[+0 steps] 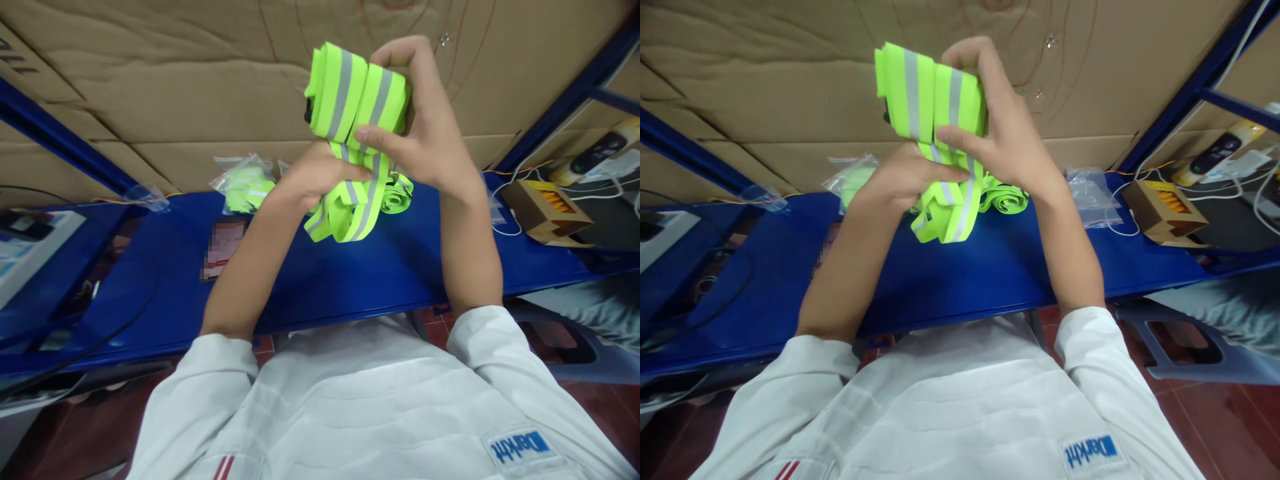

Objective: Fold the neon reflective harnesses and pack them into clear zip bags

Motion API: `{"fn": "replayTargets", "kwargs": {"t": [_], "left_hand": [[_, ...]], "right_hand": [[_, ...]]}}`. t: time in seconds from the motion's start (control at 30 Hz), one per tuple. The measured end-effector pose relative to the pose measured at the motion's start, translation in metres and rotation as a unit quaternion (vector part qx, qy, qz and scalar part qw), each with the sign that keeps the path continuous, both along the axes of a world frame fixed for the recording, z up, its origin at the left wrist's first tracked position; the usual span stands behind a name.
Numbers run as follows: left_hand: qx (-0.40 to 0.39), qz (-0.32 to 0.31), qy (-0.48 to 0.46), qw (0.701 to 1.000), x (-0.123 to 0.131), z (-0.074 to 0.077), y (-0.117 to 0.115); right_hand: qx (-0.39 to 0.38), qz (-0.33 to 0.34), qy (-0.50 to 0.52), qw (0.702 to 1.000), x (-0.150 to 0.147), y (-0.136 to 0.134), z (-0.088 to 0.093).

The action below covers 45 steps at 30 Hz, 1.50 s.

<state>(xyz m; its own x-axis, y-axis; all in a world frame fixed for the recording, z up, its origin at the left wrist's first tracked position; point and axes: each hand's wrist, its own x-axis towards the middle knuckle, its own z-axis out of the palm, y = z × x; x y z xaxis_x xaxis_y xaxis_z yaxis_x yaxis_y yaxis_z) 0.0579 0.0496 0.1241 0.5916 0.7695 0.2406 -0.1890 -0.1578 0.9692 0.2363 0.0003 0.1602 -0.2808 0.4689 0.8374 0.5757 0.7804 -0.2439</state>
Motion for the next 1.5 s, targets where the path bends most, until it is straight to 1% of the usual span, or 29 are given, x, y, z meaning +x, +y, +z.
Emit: {"fn": "replayTargets", "kwargs": {"t": [0.07,0.17,0.23,0.3,0.37,0.47,0.53,0.57,0.67,0.73,0.8,0.87,0.9,0.93,1.0,1.07,1.1,1.2,1.27,1.33,1.37,1.43,1.5], "left_hand": [[-0.014,-0.022,0.005,1.000,0.000,-0.001,0.000],[-0.066,-0.079,-0.047,0.994,0.005,0.000,-0.005],[-0.089,-0.096,-0.067,0.989,0.010,0.000,-0.008],[-0.108,-0.101,-0.054,0.988,0.014,-0.001,-0.008],[-0.122,-0.098,-0.025,0.987,0.013,-0.003,-0.005],[-0.096,-0.046,-0.016,0.994,0.007,-0.005,0.002],[-0.067,-0.012,-0.020,0.997,0.003,-0.004,0.004],[-0.061,-0.007,-0.019,0.998,0.001,-0.003,0.003],[-0.057,-0.027,-0.031,0.998,0.003,0.001,-0.003],[-0.050,-0.035,-0.049,0.997,0.008,0.002,-0.008],[-0.042,-0.020,-0.048,0.998,0.011,0.002,-0.010],[-0.034,0.009,-0.039,0.999,0.012,0.000,-0.010],[-0.031,0.015,-0.037,0.999,0.012,-0.001,-0.010],[-0.030,0.007,-0.037,0.999,0.010,-0.001,-0.010],[-0.045,-0.052,-0.037,0.997,0.007,0.001,-0.011],[-0.080,-0.113,-0.031,0.990,0.003,0.005,-0.015],[-0.095,-0.127,-0.026,0.987,0.002,0.009,-0.017],[-0.136,-0.119,-0.008,0.983,0.000,0.020,-0.024],[-0.160,-0.112,-0.008,0.981,0.000,0.028,-0.029],[-0.181,-0.096,-0.017,0.979,-0.001,0.033,-0.033],[-0.185,-0.087,-0.023,0.979,-0.002,0.035,-0.035],[-0.191,-0.077,-0.032,0.978,-0.006,0.037,-0.036],[-0.188,-0.083,-0.051,0.977,-0.010,0.038,-0.037]], "right_hand": [[-0.013,0.018,0.012,1.000,0.005,0.004,0.001],[0.003,0.031,0.075,0.997,0.003,0.014,-0.005],[0.008,0.025,0.113,0.993,-0.002,0.019,-0.011],[-0.009,0.022,0.144,0.989,-0.005,0.021,-0.014],[-0.044,0.036,0.172,0.983,-0.005,0.020,-0.012],[-0.062,0.067,0.188,0.978,-0.001,0.020,-0.008],[-0.053,0.073,0.178,0.980,0.002,0.023,-0.006],[-0.050,0.071,0.173,0.981,0.002,0.025,-0.006],[-0.045,0.049,0.174,0.982,-0.001,0.026,-0.009],[-0.042,0.055,0.181,0.981,-0.006,0.022,-0.010],[-0.042,0.074,0.179,0.980,-0.009,0.016,-0.008],[-0.044,0.084,0.160,0.983,-0.010,0.010,-0.005],[-0.043,0.086,0.149,0.984,-0.009,0.009,-0.003],[-0.039,0.088,0.143,0.985,-0.006,0.008,-0.002],[-0.024,0.093,0.135,0.986,0.000,0.008,0.001],[0.000,0.090,0.113,0.990,0.006,0.008,0.003],[0.008,0.080,0.096,0.992,0.008,0.007,0.003],[0.022,0.032,0.056,0.998,0.007,0.000,0.006],[0.049,0.006,0.044,0.998,0.002,-0.008,0.008],[0.095,0.000,0.027,0.995,-0.006,-0.016,0.010],[0.106,-0.002,0.019,0.994,-0.010,-0.020,0.010],[0.103,-0.017,0.006,0.994,-0.015,-0.026,0.011],[0.080,-0.047,-0.012,0.996,-0.018,-0.032,0.012]]}}
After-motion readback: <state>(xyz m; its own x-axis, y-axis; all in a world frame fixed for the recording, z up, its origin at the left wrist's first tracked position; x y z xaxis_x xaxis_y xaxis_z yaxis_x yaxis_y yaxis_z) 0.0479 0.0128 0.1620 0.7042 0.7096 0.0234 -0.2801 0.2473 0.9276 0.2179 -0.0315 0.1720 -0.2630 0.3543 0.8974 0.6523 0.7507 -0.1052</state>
